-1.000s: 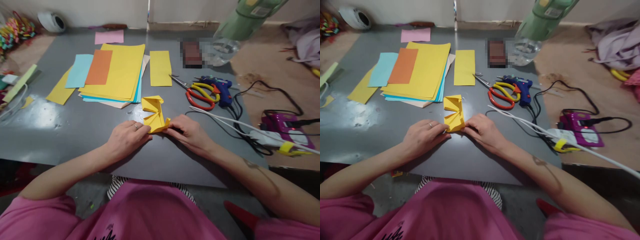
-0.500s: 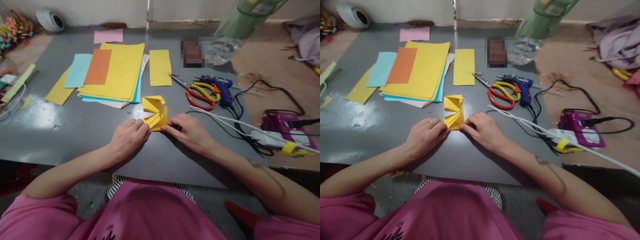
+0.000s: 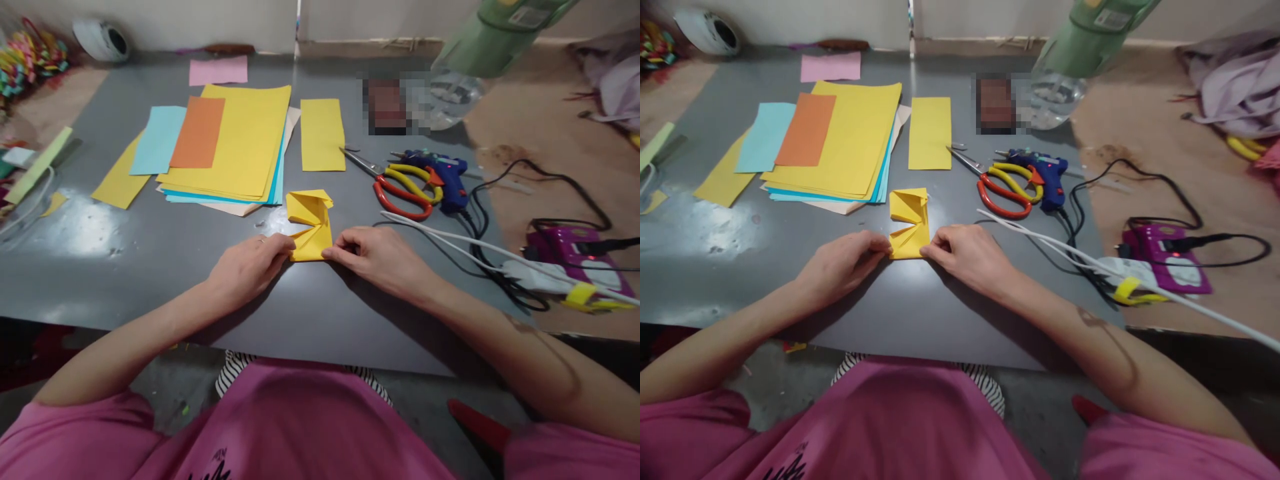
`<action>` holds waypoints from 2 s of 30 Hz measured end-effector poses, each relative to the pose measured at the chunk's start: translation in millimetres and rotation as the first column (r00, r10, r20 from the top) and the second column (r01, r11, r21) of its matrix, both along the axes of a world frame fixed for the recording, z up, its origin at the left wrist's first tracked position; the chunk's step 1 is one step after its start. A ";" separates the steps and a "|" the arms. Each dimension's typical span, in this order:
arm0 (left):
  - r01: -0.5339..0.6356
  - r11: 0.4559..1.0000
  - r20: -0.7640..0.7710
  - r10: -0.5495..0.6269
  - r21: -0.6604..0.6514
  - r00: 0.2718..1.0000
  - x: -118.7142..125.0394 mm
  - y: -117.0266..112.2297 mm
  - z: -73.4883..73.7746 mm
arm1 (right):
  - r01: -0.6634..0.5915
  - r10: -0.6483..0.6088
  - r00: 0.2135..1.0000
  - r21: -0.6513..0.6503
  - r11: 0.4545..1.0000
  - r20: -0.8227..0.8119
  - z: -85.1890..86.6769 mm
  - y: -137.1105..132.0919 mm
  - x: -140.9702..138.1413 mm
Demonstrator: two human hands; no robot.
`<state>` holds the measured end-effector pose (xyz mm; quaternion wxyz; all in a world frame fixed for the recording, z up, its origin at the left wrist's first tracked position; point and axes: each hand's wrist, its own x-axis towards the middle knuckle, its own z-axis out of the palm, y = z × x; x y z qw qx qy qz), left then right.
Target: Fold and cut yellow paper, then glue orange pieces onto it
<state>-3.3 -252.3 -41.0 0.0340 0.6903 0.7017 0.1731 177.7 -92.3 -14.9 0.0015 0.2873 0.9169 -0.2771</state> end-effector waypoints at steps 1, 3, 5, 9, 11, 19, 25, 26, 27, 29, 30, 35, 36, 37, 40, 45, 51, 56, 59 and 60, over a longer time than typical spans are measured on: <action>0.041 0.999 -0.023 -0.040 0.033 0.999 -1.1 -1.2 -0.4 | 0.004 -0.004 1.000 -0.005 1.000 0.004 0.2 -0.1 -0.3; 0.149 0.981 -0.105 -0.136 0.121 0.985 -0.9 -3.6 -1.5 | 0.005 -0.005 1.000 -0.007 1.000 0.000 0.2 -0.3 -0.6; 0.243 0.953 -0.207 -0.205 0.182 0.957 1.4 -5.7 -2.2 | -0.001 0.002 1.000 0.001 1.000 -0.016 -0.1 -0.4 -0.5; 0.297 0.941 -0.334 -0.232 0.160 0.914 6.5 -7.9 -1.8 | -0.004 0.004 1.000 -0.002 1.000 -0.025 -0.9 -0.9 0.3; 0.304 0.943 -0.349 -0.242 0.137 0.905 7.2 -8.4 -1.3 | 0.004 -0.004 1.000 -0.018 1.000 -0.019 -1.5 -1.2 0.9; 0.293 0.952 -0.370 -0.242 0.086 0.897 7.2 -9.1 0.1 | -0.007 0.007 0.999 0.002 1.000 -0.053 -5.8 0.0 3.4; 0.285 0.957 -0.400 -0.239 0.058 0.885 8.1 -8.3 0.6 | 0.011 -0.012 1.000 -0.017 1.000 -0.022 -2.7 -1.1 1.2; 0.281 0.958 -0.400 -0.236 0.057 0.886 8.2 -8.4 0.5 | 0.015 -0.015 1.000 -0.022 1.000 -0.016 -2.0 -1.3 0.9; 0.278 0.959 -0.398 -0.233 0.058 0.887 8.3 -8.5 0.3 | 0.017 -0.018 1.000 -0.028 0.999 -0.012 -1.5 -1.5 0.6; 0.273 0.960 -0.392 -0.229 0.059 0.891 8.3 -8.8 -0.3 | 0.020 -0.020 1.000 -0.036 0.999 -0.010 -1.2 -1.7 0.6; 0.271 0.961 -0.390 -0.228 0.059 0.892 8.3 -8.9 -0.6 | 0.018 -0.019 1.000 -0.036 0.999 -0.013 -1.4 -1.7 0.8; 0.272 0.960 -0.390 -0.228 0.061 0.892 8.3 -9.1 -1.3 | 0.014 -0.015 0.999 -0.015 1.000 -0.034 -3.8 -1.4 2.3; 0.273 0.960 -0.392 -0.228 0.062 0.891 8.4 -9.1 -1.3 | 0.023 -0.024 0.999 -0.018 1.000 -0.039 -4.2 -1.2 2.5; 0.273 0.960 -0.393 -0.227 0.064 0.891 8.5 -9.0 -1.2 | 0.029 -0.030 0.998 -0.023 0.999 -0.048 -4.8 -1.0 2.8; 0.275 0.959 -0.400 -0.226 0.070 0.888 8.8 -8.7 -0.8 | -0.012 0.009 0.993 -0.022 1.000 -0.115 -8.7 -0.7 4.7; 0.278 0.957 -0.399 -0.224 0.084 0.889 8.4 -7.9 0.2 | -0.131 0.163 0.965 0.161 0.978 -0.204 -21.5 -7.5 15.0; 0.283 0.951 -0.360 -0.221 0.128 0.906 10.7 -4.1 -0.9 | -0.250 0.367 0.921 0.519 0.817 -0.134 -23.6 -12.0 23.9; 0.327 0.932 -0.405 -0.242 0.157 0.882 15.4 11.3 -1.5 | -0.383 0.604 0.783 0.652 0.655 -0.146 -30.0 7.9 15.4; 0.384 0.902 -0.499 -0.245 0.197 0.831 14.4 23.5 0.2 | -0.386 0.642 0.757 0.709 0.590 -0.122 -31.0 14.1 10.1; 0.411 0.891 -0.523 -0.260 0.195 0.812 13.8 25.6 1.3 | -0.378 0.651 0.751 0.734 0.564 -0.114 -29.6 12.9 10.2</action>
